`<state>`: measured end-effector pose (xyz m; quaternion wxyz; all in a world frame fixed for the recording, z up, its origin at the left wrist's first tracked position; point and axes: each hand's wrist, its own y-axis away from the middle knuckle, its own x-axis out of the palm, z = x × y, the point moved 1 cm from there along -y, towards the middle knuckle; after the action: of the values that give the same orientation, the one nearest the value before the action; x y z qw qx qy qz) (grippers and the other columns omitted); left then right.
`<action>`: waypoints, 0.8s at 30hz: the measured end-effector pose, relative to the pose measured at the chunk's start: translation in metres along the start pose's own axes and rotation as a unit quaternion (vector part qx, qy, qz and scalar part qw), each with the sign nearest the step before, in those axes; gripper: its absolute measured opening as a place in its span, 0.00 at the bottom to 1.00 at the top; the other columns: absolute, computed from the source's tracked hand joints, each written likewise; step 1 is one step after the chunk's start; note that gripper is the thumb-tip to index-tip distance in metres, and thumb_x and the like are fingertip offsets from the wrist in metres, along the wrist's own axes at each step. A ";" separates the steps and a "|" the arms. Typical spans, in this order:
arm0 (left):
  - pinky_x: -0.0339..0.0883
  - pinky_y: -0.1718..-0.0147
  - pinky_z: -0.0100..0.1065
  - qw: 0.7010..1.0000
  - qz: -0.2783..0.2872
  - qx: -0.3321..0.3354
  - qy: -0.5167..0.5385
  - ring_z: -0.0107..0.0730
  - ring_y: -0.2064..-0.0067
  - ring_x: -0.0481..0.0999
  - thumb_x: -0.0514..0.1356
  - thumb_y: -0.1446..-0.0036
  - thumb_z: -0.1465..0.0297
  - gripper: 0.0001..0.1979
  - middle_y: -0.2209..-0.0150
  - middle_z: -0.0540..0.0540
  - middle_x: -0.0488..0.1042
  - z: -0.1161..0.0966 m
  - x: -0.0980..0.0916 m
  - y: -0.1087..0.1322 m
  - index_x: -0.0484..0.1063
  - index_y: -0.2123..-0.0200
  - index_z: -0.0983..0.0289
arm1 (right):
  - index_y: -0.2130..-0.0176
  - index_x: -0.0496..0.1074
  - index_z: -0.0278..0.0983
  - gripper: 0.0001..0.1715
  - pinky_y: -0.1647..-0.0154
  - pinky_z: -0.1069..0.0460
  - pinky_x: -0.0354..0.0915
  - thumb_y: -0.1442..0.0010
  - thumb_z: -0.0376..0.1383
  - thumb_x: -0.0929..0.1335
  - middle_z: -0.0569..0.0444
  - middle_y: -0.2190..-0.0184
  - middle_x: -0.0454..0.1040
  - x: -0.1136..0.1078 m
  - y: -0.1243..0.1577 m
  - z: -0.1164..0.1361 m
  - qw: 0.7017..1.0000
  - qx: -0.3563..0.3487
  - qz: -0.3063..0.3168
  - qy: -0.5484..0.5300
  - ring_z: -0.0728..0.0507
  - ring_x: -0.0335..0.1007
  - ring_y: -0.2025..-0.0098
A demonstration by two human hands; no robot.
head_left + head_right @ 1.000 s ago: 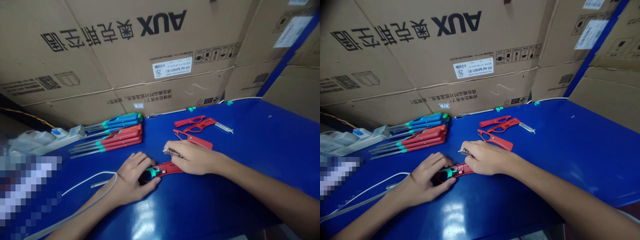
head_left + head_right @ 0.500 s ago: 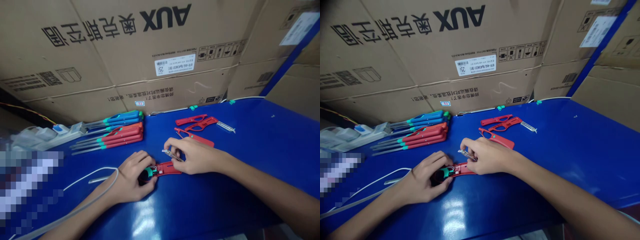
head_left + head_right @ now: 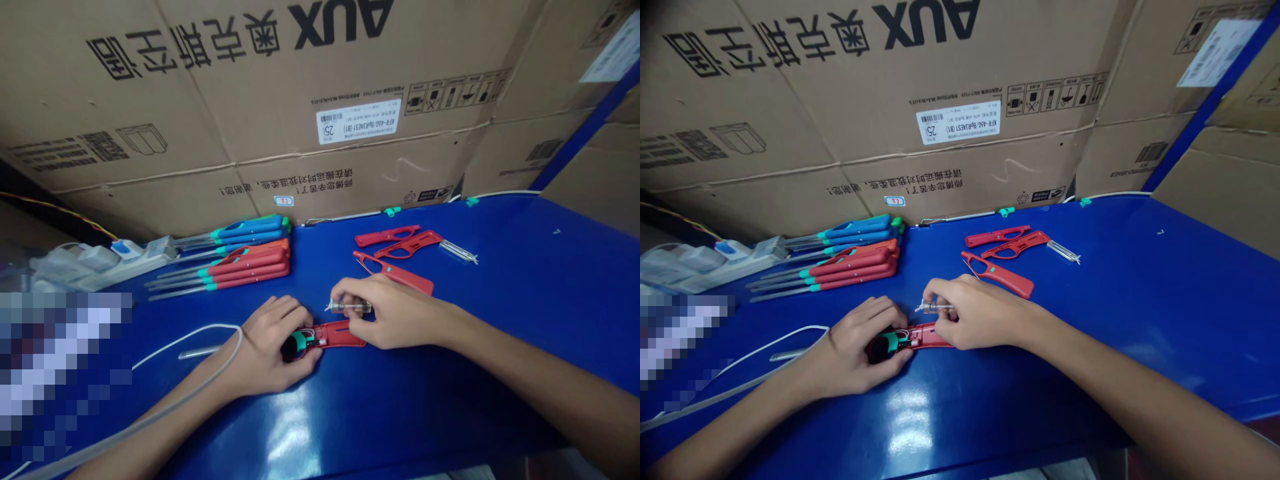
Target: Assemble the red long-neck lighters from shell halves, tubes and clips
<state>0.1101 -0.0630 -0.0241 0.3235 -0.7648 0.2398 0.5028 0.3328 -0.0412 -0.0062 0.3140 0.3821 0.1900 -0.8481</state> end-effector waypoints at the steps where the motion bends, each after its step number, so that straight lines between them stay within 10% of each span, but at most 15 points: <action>1: 0.61 0.66 0.38 1.000 -0.002 0.001 -0.003 0.34 0.67 0.68 0.58 0.45 0.66 0.07 0.69 0.53 0.70 0.000 0.000 0.000 0.67 0.67 0.64 | 0.57 0.68 0.37 0.17 0.74 0.56 0.56 0.47 0.28 0.64 0.60 0.75 0.69 0.000 0.000 0.000 1.000 0.003 0.002 -0.002 0.51 0.61 0.75; 24: 0.64 0.59 0.41 0.999 -0.008 0.035 0.032 0.37 0.61 0.70 0.57 0.42 0.71 0.07 0.61 0.58 0.73 -0.003 0.001 0.000 0.71 0.59 0.64 | 0.68 0.70 0.34 0.09 0.64 0.52 0.59 0.39 0.29 0.61 0.53 0.70 0.69 0.004 -0.002 0.001 0.995 -0.054 0.020 0.082 0.47 0.65 0.66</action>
<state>0.1124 -0.0646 -0.0242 0.3463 -0.7708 0.2616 0.4664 0.3286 -0.0419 -0.0082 0.3343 0.4366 0.2533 -0.7959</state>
